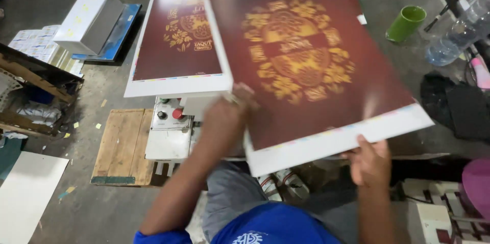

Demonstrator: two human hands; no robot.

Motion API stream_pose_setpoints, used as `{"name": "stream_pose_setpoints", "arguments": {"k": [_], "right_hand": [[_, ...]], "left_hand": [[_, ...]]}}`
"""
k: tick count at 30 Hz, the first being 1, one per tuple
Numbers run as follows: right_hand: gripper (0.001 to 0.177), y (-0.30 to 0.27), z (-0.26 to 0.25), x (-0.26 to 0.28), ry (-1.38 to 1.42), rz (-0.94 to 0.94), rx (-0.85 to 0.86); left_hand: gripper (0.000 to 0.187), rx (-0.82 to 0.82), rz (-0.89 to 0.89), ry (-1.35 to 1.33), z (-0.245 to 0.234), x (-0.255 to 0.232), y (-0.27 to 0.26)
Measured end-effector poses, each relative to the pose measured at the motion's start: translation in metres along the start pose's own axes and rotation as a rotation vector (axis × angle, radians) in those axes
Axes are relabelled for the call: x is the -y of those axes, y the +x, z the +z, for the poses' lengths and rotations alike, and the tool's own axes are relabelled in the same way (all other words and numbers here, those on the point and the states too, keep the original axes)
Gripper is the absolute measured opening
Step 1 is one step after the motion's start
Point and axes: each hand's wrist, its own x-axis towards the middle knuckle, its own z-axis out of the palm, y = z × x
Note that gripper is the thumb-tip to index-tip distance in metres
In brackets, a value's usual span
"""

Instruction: The person repeatedly picks up large, maroon-colored printed sheets from a pile on a table and places them onto a stack on a machine. The person handles the sheets by hand, aligning them as they are stacked.

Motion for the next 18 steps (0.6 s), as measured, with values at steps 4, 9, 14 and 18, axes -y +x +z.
{"name": "stream_pose_setpoints", "arguments": {"k": [4,9,14,18], "right_hand": [[0.02,-0.011,-0.092,-0.015,-0.029,-0.04,-0.064],[0.028,-0.011,-0.134,-0.028,-0.03,-0.063,-0.144],[0.037,0.012,-0.119,-0.039,-0.188,-0.032,-0.232],[0.035,0.058,-0.117,-0.068,-0.232,0.033,-0.243]], "left_hand": [[0.07,-0.211,-0.102,0.255,0.008,0.062,0.008],[0.074,-0.207,-0.075,0.342,0.037,0.087,-0.007],[0.043,-0.161,-0.03,0.26,0.017,0.081,-0.019],[0.041,-0.161,-0.03,0.238,0.007,0.072,-0.024]]}}
